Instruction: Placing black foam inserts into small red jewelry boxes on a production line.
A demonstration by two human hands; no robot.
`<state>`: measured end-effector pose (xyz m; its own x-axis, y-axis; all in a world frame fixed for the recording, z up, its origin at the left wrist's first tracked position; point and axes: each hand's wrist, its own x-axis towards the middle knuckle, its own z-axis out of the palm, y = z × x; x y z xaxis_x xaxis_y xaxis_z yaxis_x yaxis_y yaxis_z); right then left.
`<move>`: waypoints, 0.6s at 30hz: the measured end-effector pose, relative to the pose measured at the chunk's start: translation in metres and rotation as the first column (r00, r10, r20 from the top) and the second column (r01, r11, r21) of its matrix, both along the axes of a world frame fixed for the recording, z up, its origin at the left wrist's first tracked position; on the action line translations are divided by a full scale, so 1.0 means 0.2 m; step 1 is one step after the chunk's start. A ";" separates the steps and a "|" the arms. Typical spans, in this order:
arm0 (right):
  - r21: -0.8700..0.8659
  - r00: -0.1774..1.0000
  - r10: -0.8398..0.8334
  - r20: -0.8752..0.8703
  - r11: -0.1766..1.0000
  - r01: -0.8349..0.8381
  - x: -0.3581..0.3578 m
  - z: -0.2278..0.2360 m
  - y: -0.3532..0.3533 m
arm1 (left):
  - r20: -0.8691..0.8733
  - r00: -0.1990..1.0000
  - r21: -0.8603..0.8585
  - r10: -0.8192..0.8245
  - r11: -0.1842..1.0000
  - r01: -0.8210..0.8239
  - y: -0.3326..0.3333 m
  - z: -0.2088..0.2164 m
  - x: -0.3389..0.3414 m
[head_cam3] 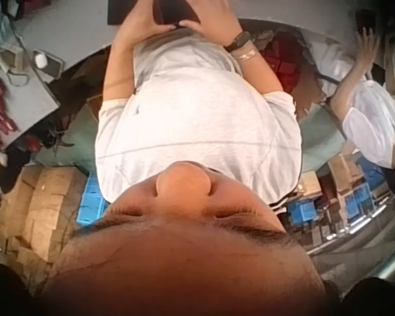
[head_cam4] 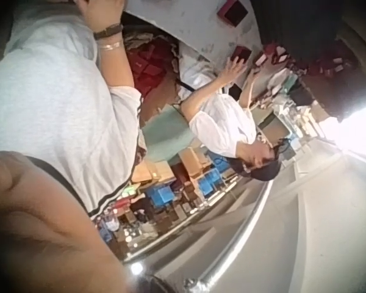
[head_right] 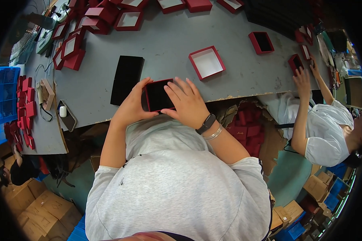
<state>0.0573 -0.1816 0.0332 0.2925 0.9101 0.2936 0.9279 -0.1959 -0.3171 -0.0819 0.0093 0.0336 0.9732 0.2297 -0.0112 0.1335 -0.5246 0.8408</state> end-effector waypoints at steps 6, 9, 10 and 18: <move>0.000 0.984 0.167 0.057 0.986 -0.168 0.02 0.02 0.00 | -0.044 0.999 0.011 -0.004 1.000 0.004 0.02 0.01 -0.01; 0.015 0.971 0.227 0.075 0.973 -0.229 0.04 -0.03 -0.08 | 0.008 1.000 0.572 -0.003 0.820 -0.002 0.06 0.06 -0.04; -0.005 0.967 0.235 0.095 0.972 -0.235 0.04 -0.04 -0.11 | 0.016 0.991 0.602 0.134 0.790 -0.117 0.09 0.06 -0.06; 0.292 0.889 -0.400 0.222 0.897 0.331 0.38 0.09 -0.40 | 0.011 0.833 0.430 0.553 0.749 -0.503 0.16 -0.13 -0.15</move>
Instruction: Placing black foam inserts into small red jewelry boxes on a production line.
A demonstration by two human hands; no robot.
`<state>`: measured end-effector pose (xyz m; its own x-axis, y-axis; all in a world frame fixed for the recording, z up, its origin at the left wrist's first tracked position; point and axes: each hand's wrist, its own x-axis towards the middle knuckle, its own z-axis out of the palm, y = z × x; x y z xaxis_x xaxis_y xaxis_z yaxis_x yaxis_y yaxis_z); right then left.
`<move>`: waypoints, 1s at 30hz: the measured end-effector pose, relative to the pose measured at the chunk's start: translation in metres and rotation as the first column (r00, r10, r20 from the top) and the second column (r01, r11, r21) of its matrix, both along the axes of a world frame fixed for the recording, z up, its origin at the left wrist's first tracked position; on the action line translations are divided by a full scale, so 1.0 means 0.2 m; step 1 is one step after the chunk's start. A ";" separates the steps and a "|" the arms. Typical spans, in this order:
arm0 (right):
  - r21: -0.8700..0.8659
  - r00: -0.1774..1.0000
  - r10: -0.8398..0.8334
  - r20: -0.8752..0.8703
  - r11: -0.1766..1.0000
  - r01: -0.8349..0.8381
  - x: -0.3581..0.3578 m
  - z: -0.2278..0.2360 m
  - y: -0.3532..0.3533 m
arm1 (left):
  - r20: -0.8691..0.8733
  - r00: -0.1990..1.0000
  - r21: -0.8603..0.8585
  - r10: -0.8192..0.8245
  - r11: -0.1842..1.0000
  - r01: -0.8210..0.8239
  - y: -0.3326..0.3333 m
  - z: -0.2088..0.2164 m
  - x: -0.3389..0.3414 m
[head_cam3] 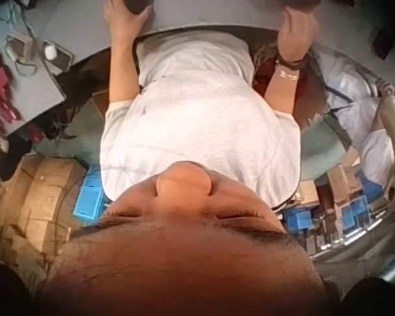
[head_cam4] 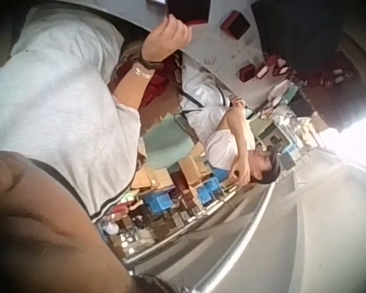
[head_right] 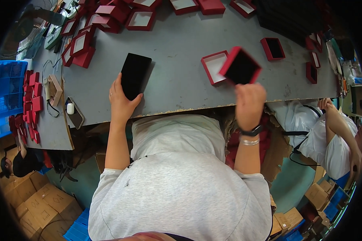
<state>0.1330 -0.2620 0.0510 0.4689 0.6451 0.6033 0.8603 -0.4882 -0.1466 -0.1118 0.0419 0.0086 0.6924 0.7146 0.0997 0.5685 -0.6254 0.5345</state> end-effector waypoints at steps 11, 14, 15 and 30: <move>0.160 0.829 0.056 -0.556 0.986 0.041 0.15 -0.30 0.18 | 0.354 0.884 -0.014 -0.307 0.943 0.333 -0.20 0.12 0.05; 0.137 0.801 0.161 -0.576 0.986 -0.099 -0.09 -0.34 0.39 | 0.328 0.875 -0.015 -0.356 0.924 0.381 -0.24 0.14 0.10; 0.140 0.800 0.164 -0.578 0.985 -0.101 -0.16 -0.31 0.43 | 0.275 0.866 0.046 -0.417 0.906 0.421 -0.24 0.15 0.11; 0.607 0.159 0.588 -0.793 0.742 0.285 -0.17 -0.05 0.48 | 0.171 0.867 0.253 -0.467 0.872 0.419 -0.17 0.19 0.03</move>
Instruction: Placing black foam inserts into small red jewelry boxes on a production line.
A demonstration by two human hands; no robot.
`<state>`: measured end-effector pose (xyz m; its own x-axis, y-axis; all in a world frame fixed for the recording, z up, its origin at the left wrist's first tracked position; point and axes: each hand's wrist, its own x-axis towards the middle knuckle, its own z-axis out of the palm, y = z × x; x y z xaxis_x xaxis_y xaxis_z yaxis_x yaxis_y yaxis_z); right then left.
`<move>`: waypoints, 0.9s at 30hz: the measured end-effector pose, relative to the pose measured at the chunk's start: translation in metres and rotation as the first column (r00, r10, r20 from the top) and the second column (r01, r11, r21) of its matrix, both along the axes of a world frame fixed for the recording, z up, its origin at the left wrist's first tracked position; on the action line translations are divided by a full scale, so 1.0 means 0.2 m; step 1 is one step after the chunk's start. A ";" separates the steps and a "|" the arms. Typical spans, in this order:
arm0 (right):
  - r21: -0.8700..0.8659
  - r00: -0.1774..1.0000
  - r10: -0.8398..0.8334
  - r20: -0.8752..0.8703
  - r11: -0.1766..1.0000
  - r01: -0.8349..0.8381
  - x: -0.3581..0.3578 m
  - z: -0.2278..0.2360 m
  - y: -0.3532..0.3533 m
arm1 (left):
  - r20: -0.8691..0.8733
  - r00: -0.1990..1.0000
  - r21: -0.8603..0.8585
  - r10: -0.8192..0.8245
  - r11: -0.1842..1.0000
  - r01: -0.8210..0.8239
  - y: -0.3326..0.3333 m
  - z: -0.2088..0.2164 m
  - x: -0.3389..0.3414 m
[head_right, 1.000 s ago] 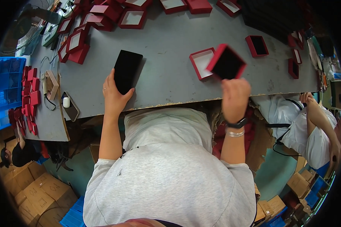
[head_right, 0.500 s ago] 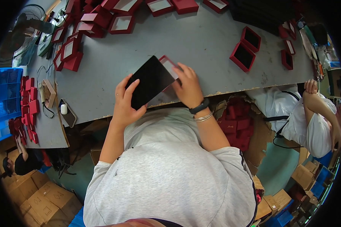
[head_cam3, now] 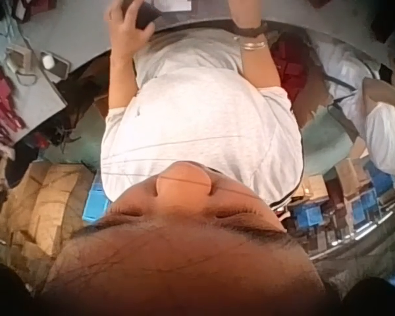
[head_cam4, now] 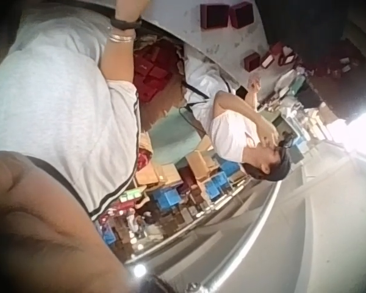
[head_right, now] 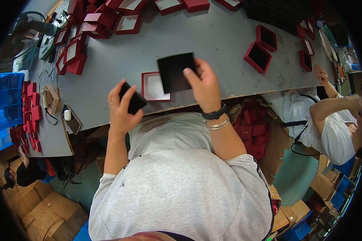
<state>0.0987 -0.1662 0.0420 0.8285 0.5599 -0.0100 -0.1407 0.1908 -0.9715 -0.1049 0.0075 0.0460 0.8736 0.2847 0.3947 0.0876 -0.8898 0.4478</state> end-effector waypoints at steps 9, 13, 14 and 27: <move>-0.445 0.961 0.120 0.250 0.895 0.004 -0.14 -0.13 0.11 | -0.295 0.956 -0.140 0.002 0.989 -0.045 0.21 -0.03 0.10; -0.466 0.884 0.093 0.459 0.872 0.151 -0.21 -0.22 0.18 | -0.323 0.946 -0.143 -0.034 0.990 -0.013 0.14 -0.11 0.22; -0.482 0.795 0.145 0.589 0.853 0.202 -0.22 -0.23 0.19 | -0.322 0.946 -0.144 -0.033 0.989 -0.014 0.14 -0.12 0.22; -0.621 0.371 0.501 0.782 0.676 0.397 -0.29 -0.17 0.14 | -0.165 0.981 0.001 0.100 0.995 -0.101 0.02 -0.19 0.19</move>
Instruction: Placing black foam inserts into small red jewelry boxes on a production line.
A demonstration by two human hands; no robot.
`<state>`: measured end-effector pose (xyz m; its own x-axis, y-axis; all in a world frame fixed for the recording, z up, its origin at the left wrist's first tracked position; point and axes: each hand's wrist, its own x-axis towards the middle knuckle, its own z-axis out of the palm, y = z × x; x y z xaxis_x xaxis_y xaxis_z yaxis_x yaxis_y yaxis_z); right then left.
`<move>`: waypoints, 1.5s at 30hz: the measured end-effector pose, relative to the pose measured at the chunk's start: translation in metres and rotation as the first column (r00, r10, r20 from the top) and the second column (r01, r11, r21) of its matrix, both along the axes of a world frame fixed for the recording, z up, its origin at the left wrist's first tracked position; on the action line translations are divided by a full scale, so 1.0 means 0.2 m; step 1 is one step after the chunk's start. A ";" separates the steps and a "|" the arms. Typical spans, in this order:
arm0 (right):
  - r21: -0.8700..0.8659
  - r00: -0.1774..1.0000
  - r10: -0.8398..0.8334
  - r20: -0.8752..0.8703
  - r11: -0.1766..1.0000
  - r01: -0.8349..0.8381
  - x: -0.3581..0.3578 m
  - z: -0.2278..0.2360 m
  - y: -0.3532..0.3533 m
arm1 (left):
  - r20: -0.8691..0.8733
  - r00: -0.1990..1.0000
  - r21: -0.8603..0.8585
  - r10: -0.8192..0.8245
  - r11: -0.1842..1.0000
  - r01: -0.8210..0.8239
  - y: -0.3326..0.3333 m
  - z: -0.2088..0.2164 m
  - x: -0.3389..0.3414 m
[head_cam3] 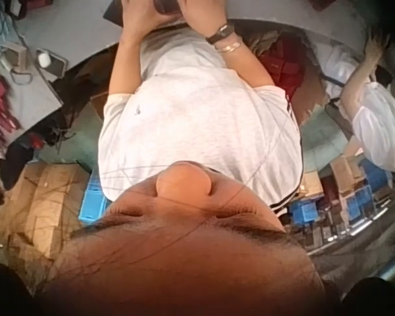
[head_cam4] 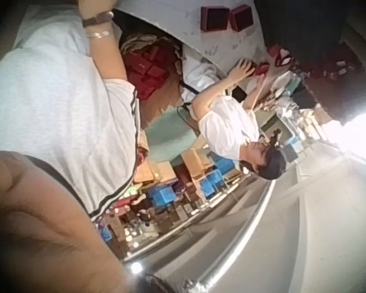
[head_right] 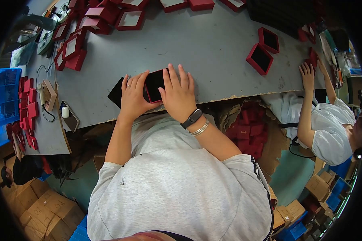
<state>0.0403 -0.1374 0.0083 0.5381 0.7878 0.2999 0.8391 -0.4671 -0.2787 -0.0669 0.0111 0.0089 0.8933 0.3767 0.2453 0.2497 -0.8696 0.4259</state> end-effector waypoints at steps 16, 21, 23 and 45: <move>-0.097 0.986 0.146 -0.074 0.983 -0.153 0.01 0.03 -0.14 | -0.025 1.000 -0.040 -0.019 0.999 0.018 0.00 0.02 0.00; -0.127 0.977 0.190 -0.099 0.971 -0.202 0.08 0.06 -0.10 | -0.056 0.997 0.004 -0.056 0.998 0.056 0.00 0.04 0.00; -0.130 0.978 0.178 -0.109 0.973 -0.192 0.09 0.06 -0.09 | -0.067 0.995 0.014 -0.069 0.997 0.070 0.01 0.04 0.00; 0.168 0.941 -0.334 0.061 0.933 0.320 0.68 0.16 -0.35 | -0.165 0.949 0.087 0.269 0.962 -0.257 0.13 -0.06 -0.24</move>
<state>0.1763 -0.2078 0.0395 0.7243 0.5136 0.4599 0.6715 -0.6769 -0.3015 -0.1159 0.0376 -0.0034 0.7954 0.5928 0.1258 0.5386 -0.7867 0.3018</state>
